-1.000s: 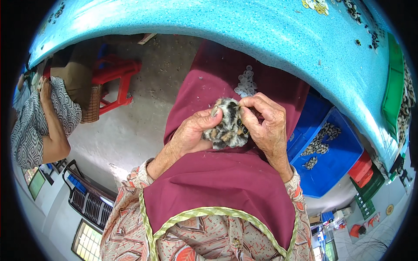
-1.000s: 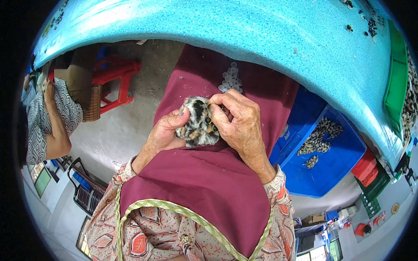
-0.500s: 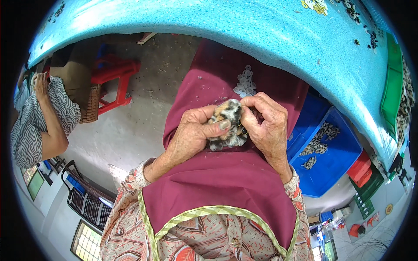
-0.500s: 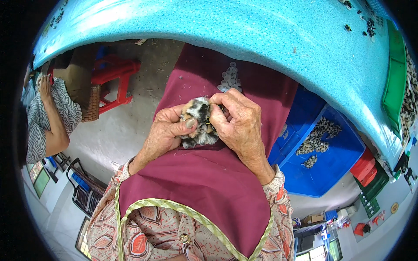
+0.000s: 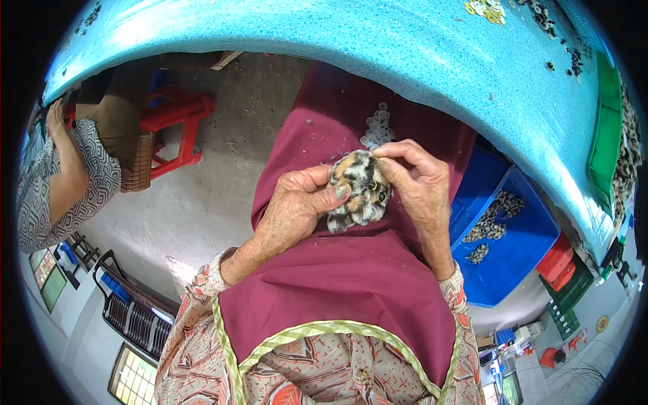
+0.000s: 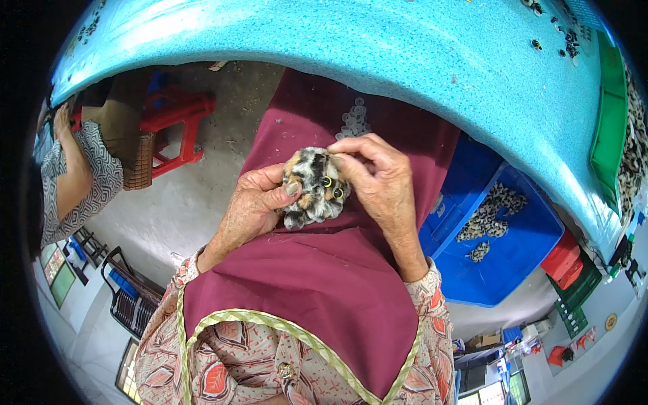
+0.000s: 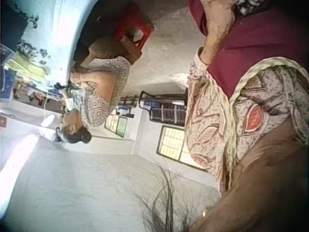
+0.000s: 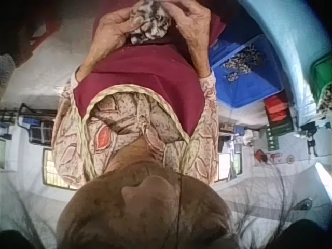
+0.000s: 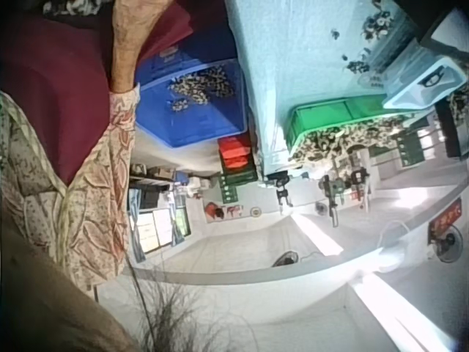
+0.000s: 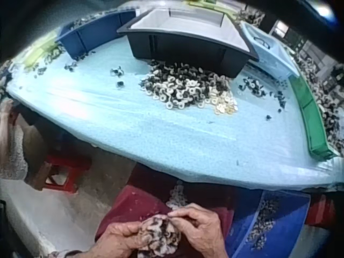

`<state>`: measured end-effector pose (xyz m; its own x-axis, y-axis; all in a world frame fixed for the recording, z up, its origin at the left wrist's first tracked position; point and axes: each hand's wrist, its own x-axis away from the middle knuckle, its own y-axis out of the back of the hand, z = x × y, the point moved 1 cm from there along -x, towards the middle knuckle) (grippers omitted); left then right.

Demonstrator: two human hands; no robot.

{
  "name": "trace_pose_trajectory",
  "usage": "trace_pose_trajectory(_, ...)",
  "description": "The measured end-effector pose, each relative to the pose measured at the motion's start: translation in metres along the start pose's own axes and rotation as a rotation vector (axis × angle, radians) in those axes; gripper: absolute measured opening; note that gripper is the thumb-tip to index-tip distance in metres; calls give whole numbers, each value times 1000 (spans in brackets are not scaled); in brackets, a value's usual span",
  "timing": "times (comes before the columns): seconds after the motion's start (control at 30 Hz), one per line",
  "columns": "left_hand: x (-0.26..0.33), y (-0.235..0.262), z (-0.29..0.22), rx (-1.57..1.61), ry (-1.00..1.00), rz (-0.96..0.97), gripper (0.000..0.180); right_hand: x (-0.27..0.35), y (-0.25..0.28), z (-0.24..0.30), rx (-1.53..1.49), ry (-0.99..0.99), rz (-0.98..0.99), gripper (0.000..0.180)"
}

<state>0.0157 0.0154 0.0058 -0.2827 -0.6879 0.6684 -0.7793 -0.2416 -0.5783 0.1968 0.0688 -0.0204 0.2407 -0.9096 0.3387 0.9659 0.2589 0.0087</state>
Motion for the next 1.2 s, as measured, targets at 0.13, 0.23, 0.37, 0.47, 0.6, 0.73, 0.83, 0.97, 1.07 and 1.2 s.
trace_pose_trajectory(0.13, 0, 1, 3, 19, -35, -14, 27, 6, 22, 9, -165, -49, -63, 15)
trace_pose_trajectory(0.23, -2, 6, 5, 21, -54, -17, 26, 16, 27, 12, -278, -99, 20, 18)
trace_pose_trajectory(0.37, -3, 5, 6, 84, -26, -56, 29, 28, 16, 26, -359, -174, 95, 21)
trace_pose_trajectory(0.47, -4, 7, 6, 119, 14, -60, 33, 31, 12, 30, -278, -229, 103, 22)
trace_pose_trajectory(0.6, -6, 4, 6, 132, 20, -80, 25, 33, 3, 33, -330, -255, 71, 22)
trace_pose_trajectory(0.73, -8, 6, 9, 25, -7, -110, 21, 28, -2, 37, -183, -126, 166, 22)
trace_pose_trajectory(0.83, -10, 8, 10, -76, -49, -108, 19, 15, -1, 31, 158, 259, 228, 24)
trace_pose_trajectory(0.97, -12, 10, 11, -129, -58, -111, 19, 15, -5, 28, 80, 92, 216, 21)
trace_pose_trajectory(1.07, -11, 9, 9, -136, -41, -124, 18, 19, -11, 21, -121, -111, 127, 19)
trace_pose_trajectory(1.2, -11, 12, 10, -152, -51, -120, 16, 18, -13, 19, -181, -134, 115, 20)
